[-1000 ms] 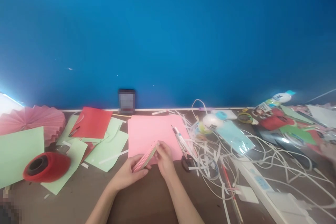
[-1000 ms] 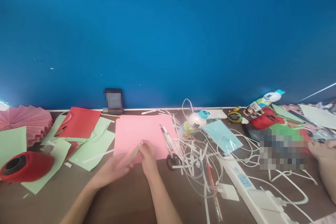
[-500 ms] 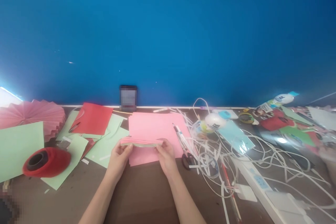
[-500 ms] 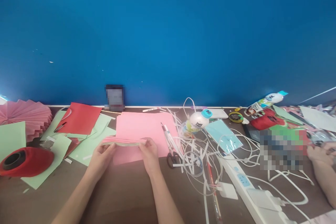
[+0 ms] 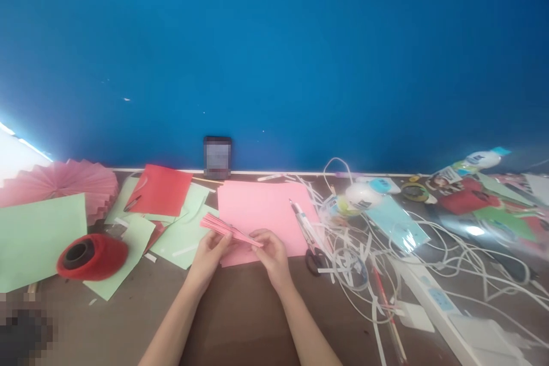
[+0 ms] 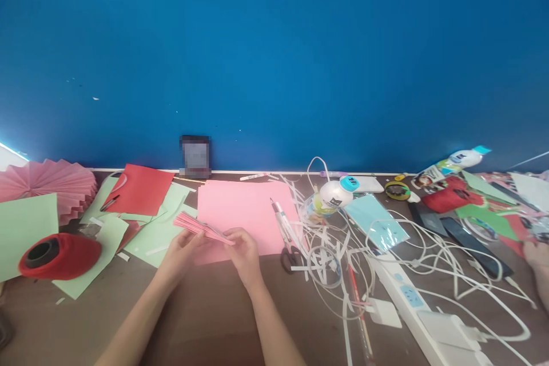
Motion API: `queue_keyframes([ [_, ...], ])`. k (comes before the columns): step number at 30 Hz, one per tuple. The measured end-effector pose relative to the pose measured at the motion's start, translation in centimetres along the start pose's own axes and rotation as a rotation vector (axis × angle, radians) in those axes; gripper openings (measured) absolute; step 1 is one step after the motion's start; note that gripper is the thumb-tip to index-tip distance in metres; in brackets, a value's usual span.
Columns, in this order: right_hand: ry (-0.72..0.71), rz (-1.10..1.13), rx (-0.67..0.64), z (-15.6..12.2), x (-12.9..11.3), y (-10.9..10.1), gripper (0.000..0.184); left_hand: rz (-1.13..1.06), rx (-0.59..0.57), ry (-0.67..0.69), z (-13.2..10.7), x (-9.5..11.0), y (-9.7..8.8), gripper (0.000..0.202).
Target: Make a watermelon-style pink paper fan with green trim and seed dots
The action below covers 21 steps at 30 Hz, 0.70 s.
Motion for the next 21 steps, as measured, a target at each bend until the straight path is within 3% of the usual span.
queue_keyframes([
  [4, -0.016, -0.068, -0.083, -0.02, -0.01, 0.59, 0.010, -0.021, -0.038, 0.037, 0.27, -0.08, 0.30, 0.042],
  [15, -0.038, -0.114, -0.026, 0.29, 0.06, 0.47, 0.003, 0.009, 0.050, -0.002, 0.24, -0.54, -0.34, 0.043],
  [21, -0.018, -0.097, -0.025, 0.27, -0.43, 0.78, 0.010, 0.036, 0.049, 0.004, 0.21, -0.44, -0.45, 0.046],
])
Point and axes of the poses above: each hand's wrist, its own z-axis towards the middle knuckle, its own y-axis out of the palm, x = y × z, the point moved 6 cm from there along z, towards the middle knuckle, and after that the axes turned 15 degrees about -y, right-handed, at the moved point
